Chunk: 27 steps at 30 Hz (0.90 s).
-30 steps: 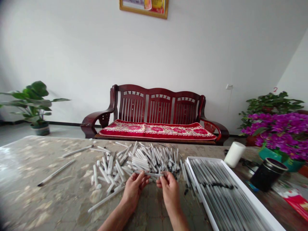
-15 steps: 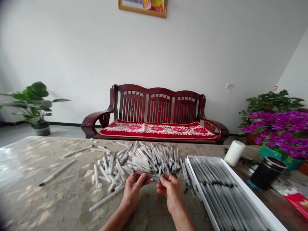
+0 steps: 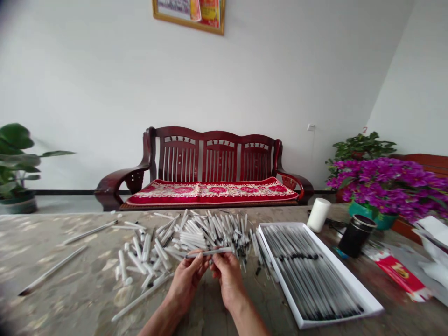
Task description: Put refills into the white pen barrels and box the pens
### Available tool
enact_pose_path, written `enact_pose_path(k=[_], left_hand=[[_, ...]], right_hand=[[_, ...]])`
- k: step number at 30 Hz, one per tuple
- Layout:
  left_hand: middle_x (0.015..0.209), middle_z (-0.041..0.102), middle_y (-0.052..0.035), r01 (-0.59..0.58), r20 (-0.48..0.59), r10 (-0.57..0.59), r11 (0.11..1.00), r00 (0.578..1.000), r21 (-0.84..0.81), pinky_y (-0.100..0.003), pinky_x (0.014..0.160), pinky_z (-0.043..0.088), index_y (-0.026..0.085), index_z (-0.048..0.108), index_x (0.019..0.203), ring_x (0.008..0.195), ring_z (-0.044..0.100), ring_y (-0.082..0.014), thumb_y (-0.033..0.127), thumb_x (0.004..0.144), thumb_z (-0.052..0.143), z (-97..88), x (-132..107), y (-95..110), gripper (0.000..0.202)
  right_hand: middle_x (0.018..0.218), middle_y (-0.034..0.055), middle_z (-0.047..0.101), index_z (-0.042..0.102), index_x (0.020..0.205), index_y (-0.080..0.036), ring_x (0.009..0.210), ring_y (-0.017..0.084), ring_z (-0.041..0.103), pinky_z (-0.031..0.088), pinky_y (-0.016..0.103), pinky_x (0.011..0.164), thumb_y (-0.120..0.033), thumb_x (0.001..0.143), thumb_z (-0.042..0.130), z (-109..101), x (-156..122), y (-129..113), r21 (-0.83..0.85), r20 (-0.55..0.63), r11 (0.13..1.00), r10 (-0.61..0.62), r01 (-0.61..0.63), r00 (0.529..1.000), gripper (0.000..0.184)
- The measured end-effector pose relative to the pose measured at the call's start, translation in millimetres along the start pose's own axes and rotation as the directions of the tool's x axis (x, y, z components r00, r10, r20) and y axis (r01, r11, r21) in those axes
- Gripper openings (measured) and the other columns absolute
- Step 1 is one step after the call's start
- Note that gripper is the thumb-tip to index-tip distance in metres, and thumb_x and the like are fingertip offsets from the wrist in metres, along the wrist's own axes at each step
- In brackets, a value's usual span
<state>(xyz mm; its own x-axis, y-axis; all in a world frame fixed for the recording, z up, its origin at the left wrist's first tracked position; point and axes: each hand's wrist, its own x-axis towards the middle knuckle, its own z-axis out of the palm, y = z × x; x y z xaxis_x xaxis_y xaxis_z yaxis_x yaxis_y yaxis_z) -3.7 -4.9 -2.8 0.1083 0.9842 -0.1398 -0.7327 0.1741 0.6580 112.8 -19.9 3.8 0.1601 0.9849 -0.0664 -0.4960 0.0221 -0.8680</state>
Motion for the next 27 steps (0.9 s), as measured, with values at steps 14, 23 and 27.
enact_pose_path(k=[14, 23, 27], left_hand=[[0.088, 0.074, -0.002, 0.046, -0.032, -0.038, 0.943, 0.999, 0.33, -0.025, 0.062, 0.052, 0.019, 0.068, 0.092, 0.07, 0.07, -0.0163, 0.04, 0.053, 0.089, 2.5, -6.3, 1.8, 0.049], [0.073, 0.072, -0.0001, 0.046, -0.061, -0.028, 0.945, 0.998, 0.325, -0.027, 0.058, 0.052, 0.019, 0.067, 0.079, 0.061, 0.067, -0.0159, 0.045, 0.044, 0.09, -1.0, 1.2, -6.8, 0.05], [0.069, 0.072, 0.0004, 0.053, -0.05, -0.039, 0.948, 0.998, 0.313, -0.025, 0.055, 0.05, 0.019, 0.066, 0.076, 0.058, 0.065, -0.0149, 0.047, 0.04, 0.09, -1.0, 3.6, -7.9, 0.051]], right_hand=[[0.068, -0.0013, 0.067, 0.066, 0.084, -0.017, 0.052, 0.011, 0.06, 0.032, 0.016, 0.038, -0.045, 0.059, 0.081, -20.9, 24.5, -83.1, -0.138, -0.163, 0.983, -0.141, 0.119, 0.976, 0.041], [0.063, -0.0006, 0.063, 0.066, 0.089, -0.017, 0.051, 0.012, 0.057, 0.031, 0.019, 0.04, -0.059, 0.068, 0.064, -109.9, 59.2, -137.6, -0.624, -0.289, 0.777, -0.323, 0.078, 0.901, 0.047], [0.05, -0.0045, 0.053, 0.065, 0.072, -0.018, 0.046, 0.012, 0.05, 0.028, 0.021, 0.045, -0.048, 0.075, 0.06, -136.3, 78.4, -147.8, -0.886, -0.211, 0.462, -0.339, -0.033, 0.917, 0.031]])
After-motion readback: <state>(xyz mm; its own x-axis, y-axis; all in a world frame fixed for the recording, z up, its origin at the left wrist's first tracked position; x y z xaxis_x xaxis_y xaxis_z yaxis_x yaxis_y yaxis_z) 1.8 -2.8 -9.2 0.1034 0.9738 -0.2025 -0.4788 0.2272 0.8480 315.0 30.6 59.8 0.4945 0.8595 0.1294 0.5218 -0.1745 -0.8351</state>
